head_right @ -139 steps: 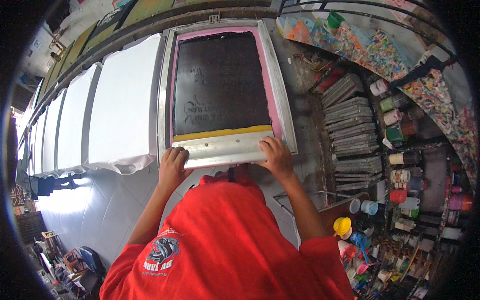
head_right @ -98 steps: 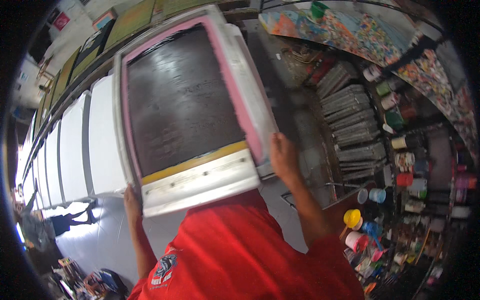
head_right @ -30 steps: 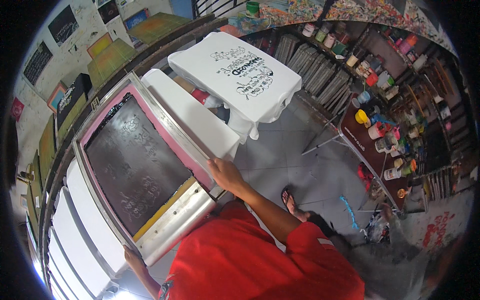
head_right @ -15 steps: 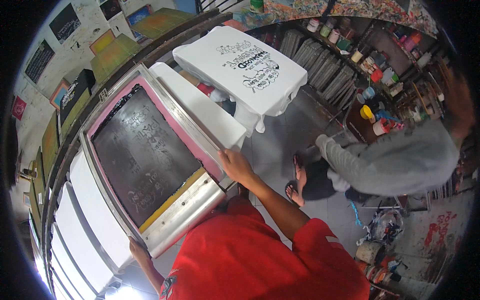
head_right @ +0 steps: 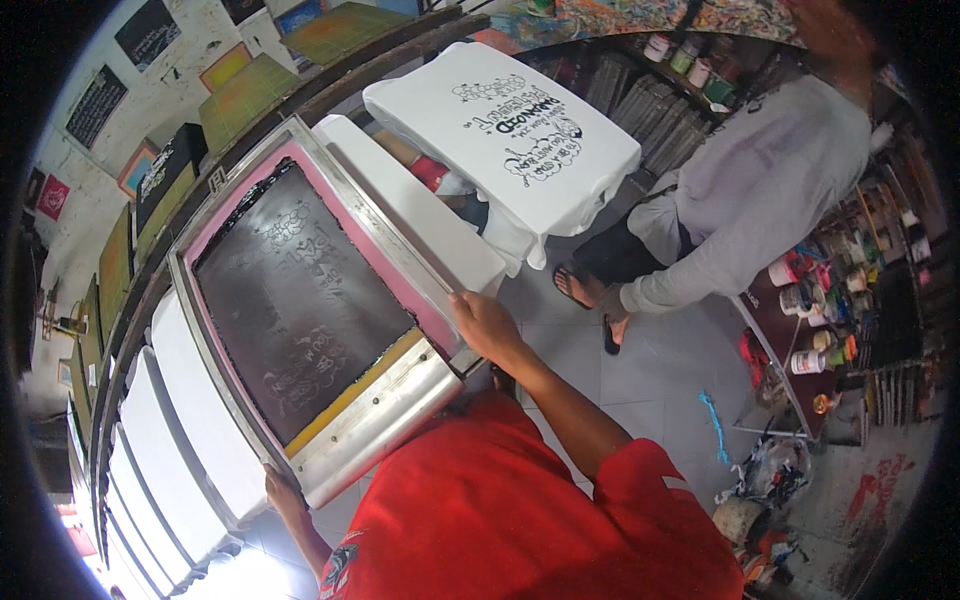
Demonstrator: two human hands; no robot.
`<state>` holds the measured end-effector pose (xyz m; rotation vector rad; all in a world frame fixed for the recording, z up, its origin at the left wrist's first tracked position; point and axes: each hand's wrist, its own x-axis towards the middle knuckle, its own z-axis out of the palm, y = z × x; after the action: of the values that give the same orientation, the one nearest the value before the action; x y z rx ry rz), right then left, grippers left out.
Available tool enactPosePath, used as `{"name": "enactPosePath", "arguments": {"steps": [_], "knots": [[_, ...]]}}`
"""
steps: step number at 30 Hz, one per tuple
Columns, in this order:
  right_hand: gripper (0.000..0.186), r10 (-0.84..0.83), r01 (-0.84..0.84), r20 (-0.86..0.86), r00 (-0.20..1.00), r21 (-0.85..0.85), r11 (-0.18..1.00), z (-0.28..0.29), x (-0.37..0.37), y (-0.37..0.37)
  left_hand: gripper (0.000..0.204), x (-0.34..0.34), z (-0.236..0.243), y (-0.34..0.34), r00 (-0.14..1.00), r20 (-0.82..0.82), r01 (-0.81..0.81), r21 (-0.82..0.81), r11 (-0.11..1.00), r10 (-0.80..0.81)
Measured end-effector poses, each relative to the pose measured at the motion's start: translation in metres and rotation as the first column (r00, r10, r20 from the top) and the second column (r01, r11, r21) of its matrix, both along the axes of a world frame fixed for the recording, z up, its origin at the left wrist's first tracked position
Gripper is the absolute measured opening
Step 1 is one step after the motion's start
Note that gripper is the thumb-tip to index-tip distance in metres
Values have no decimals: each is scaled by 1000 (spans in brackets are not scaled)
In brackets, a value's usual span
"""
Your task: The person performs screen printing on a series of white shirts by lowering the printing frame onto the shirt, using a squeegee to spread ink across the screen, and then lifting the frame to reveal the print.
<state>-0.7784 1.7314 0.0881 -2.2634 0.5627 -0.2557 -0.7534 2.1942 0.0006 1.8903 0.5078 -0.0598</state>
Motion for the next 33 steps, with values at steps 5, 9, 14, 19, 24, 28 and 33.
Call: {"name": "enactPosePath", "arguments": {"steps": [5, 9, 14, 19, 24, 28, 33], "knots": [[48, 17, -16, -24, 1000, 33, 999, 8, 0, -4, 46, -1, -4, 4, 1000, -24, 5, -33, 999, -5], [48, 1, -1, -1, 1000, -28, 1000, 0, 1, -8, 46, -3, 12, -12, 999, 19, -35, 12, 999, 35], [48, 2, -2, -7, 1000, -16, 1000, 8, 0, -10, 46, -4, 20, -17, 999, 47, -6, 14, 1000, 5], [47, 14, -14, 7, 1000, -41, 999, 13, 0, -10, 46, -5, 5, -5, 1000, -15, 8, -27, 1000, -8], [49, 16, -12, 54, 998, -74, 997, 5, -3, -5, 47, -4, -12, 7, 996, 75, 39, 132, 990, -49], [52, 11, -12, -22, 1000, -69, 998, 17, -5, 0, 50, -4, 0, 2, 999, 41, 32, 50, 998, -34], [54, 8, -10, -20, 1000, -86, 996, 16, -8, -2, 51, -4, 5, -2, 996, 79, 37, 48, 998, -40]]}}
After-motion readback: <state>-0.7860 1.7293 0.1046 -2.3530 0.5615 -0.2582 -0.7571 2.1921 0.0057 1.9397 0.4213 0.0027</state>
